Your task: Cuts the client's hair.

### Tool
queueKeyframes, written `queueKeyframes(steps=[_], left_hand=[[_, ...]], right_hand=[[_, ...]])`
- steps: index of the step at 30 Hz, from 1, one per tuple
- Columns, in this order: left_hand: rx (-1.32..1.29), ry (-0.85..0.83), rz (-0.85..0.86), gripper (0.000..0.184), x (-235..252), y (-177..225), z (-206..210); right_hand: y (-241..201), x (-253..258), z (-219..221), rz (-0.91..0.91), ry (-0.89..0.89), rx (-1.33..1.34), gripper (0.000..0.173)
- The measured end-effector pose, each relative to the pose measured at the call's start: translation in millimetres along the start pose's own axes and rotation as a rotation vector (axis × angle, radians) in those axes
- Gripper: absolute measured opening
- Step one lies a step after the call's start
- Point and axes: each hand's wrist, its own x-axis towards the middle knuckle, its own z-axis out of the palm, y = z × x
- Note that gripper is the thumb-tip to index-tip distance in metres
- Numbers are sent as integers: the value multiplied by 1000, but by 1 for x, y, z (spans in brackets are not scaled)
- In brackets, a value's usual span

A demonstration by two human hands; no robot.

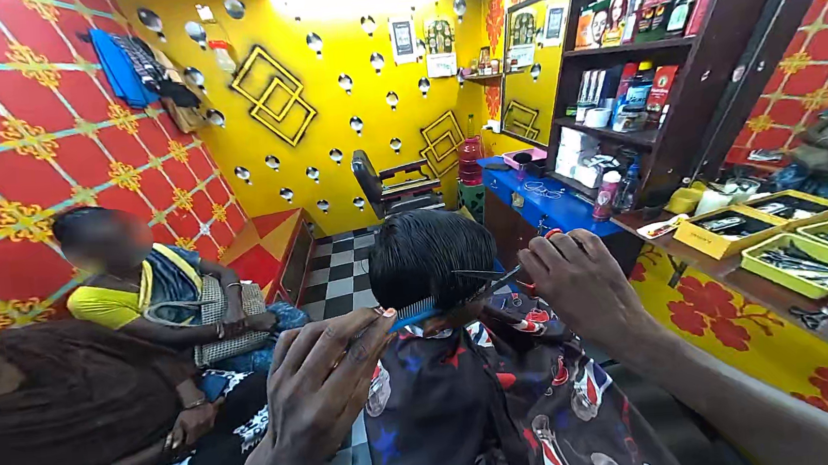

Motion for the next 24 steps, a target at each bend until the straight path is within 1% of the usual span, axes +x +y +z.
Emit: queueKeyframes(steps=[2,7,11,14,16,17,19,24], left_hand=[[10,3,7,22,1,2,0],[9,-2,14,22,4,5,0],[9,0,17,23,7,4,-1],[8,7,21,22,7,3,-1],[7,11,29,23,7,3,0],[4,10,31,23,7,3,0],[5,7,34,23,8,4,-1],[1,-7,25,24,9,3,-1]], right_hand=[[-3,0,-4,-11,12,9,34],[0,-12,-11,-43,11,79,29],[7,-23,-8,1,11,104,24],[4,-21,-8,39,25,52,25],[-2,-16,-10,41,7,10,36],[-6,-14,-11,34,9,7,37],[-11,-11,-14,14,21,5,31],[-10,-19,-11,-8,22,58,29]])
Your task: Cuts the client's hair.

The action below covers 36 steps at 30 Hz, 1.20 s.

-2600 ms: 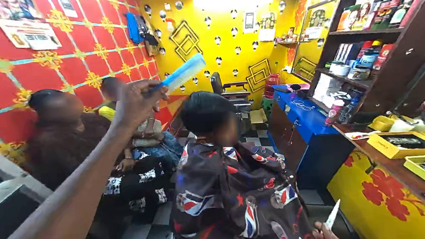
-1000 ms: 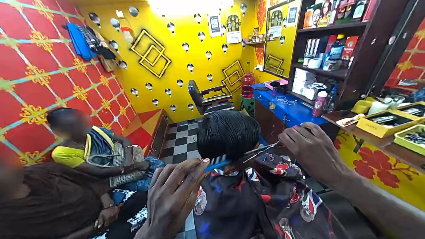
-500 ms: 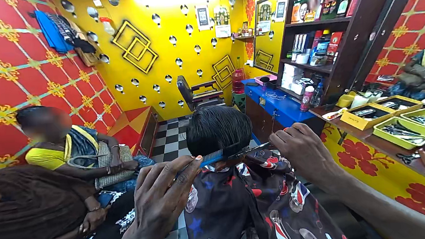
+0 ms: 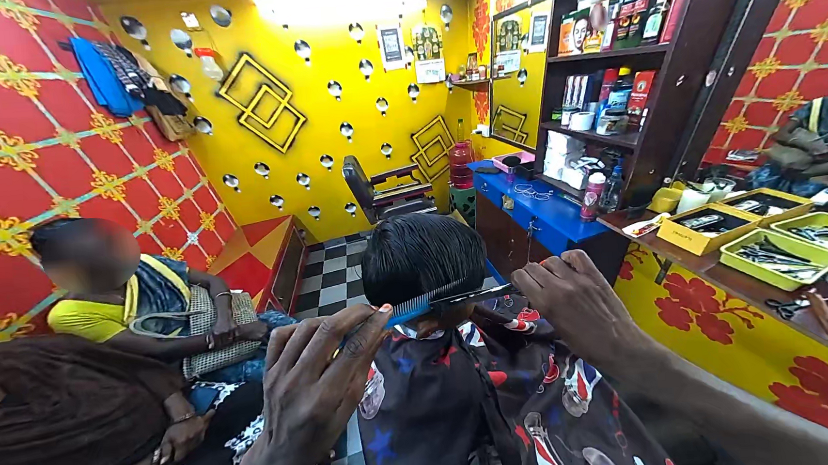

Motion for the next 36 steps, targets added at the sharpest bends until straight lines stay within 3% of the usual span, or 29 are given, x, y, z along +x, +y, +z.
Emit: queueKeyframes(steps=[10,15,20,24,29,31,34,36], left_hand=[[-14,-3,-3,24,4,0,4],[-62,3,-3,25,-3,0,5],[-117,-206,-17,26,-6,-1,2],[-84,-117,-74,28,12,-3,-2],[-15,-52,-24,29,25,-7,-3],[-10,-26,6,28,26,-9,-1],[-7,10,55,25,23,-8,1],[-2,13,76,24,23,-7,1]], right_hand=[[-3,-8,16,-20,18,0,19],[-5,9,11,-13,-15,-15,23],[6,22,-2,2,55,-12,21],[19,14,-13,59,53,-9,25],[33,-4,-8,69,64,19,22],[33,-3,-6,68,23,-12,23],[26,6,-10,80,-81,-72,41],[21,14,-15,74,-98,-80,37]])
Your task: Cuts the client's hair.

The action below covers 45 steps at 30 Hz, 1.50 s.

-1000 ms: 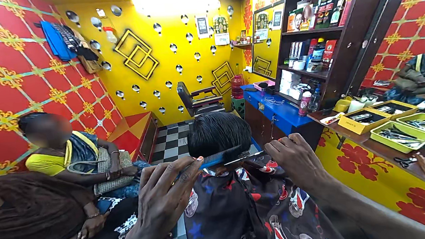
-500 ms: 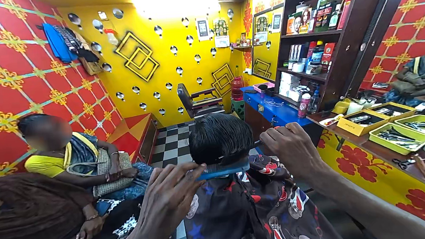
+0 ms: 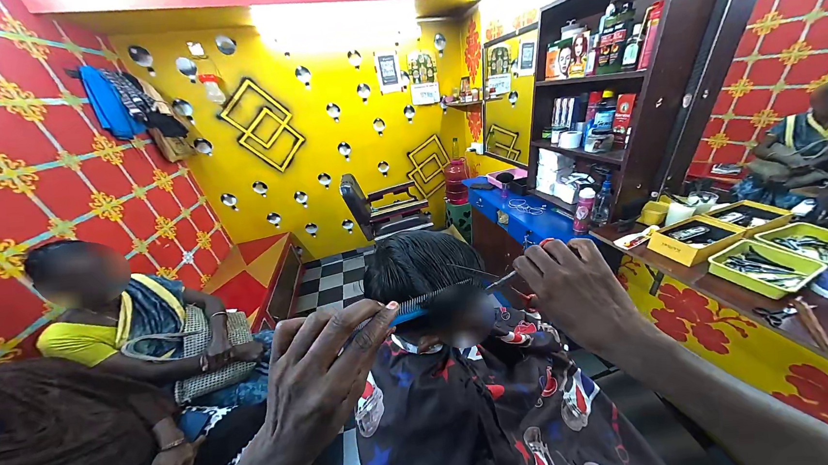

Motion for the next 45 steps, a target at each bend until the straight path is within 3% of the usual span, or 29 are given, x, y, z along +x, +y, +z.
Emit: queueKeyframes(steps=[4,10,14,19,26,30,33,41,45], left_hand=[[-4,-9,11,25,0,2,-1],[-13,-12,18,25,0,2,-3],[-30,-19,21,26,-1,3,-2],[-49,-2,35,26,-1,2,-2],[-80,114,-69,28,2,-4,-6],[-286,-61,-230,27,8,-28,-5],[-417,-171,-201,27,-11,-41,5],[-443,-191,-74,26,-62,-38,26],[-604,-316,-260,28,-80,-40,31]], right_hand=[[0,-2,-7,-73,66,36,23],[12,-24,-5,-5,99,49,26],[-8,-11,-16,-14,27,5,34],[-21,-13,-21,-61,88,1,23],[-19,-30,-25,116,73,136,29],[-22,-44,-18,261,124,250,20],[-28,-57,-15,301,112,258,16],[-36,-65,-28,277,6,159,23],[-42,-62,-38,265,2,102,20]])
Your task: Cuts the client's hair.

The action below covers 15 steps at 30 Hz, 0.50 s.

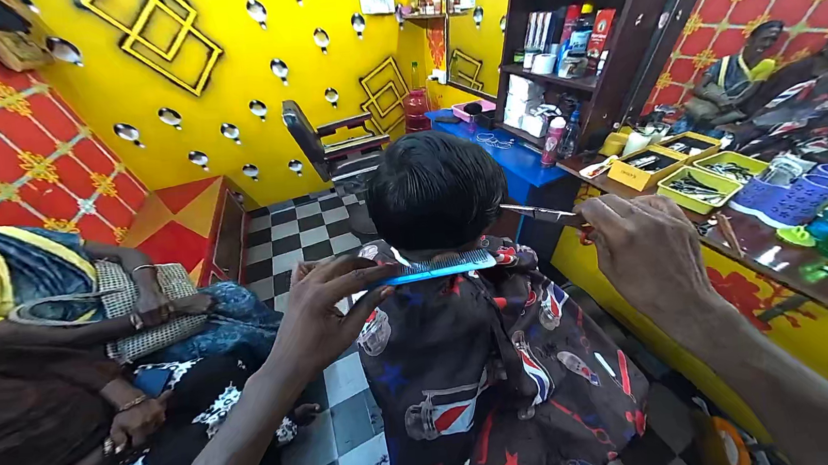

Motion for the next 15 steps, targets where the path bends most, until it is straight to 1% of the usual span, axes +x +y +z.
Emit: queueKeyframes(steps=[2,3,4,7,9,12,15], left_hand=[[-137,-59,-129,31,4,-1,-5],[-172,-55,-154,32,7,0,-8],[-183,-39,-143,34,9,1,-10],[-52,77,12,30,15,4,-12],[22,165,86,28,17,4,-9],[61,252,139,27,20,3,-3],[99,293,183,26,23,3,-3]], right_hand=[[-2,2,-4,-2,-46,-35,22],[-5,3,-6,-3,-65,-67,23],[-9,3,-8,-6,-66,-94,24],[-18,5,-8,-4,-36,-140,24],[-20,6,-5,0,-39,-187,28],[-24,6,0,0,-29,-229,29],[-28,10,4,-6,-47,-257,30]])
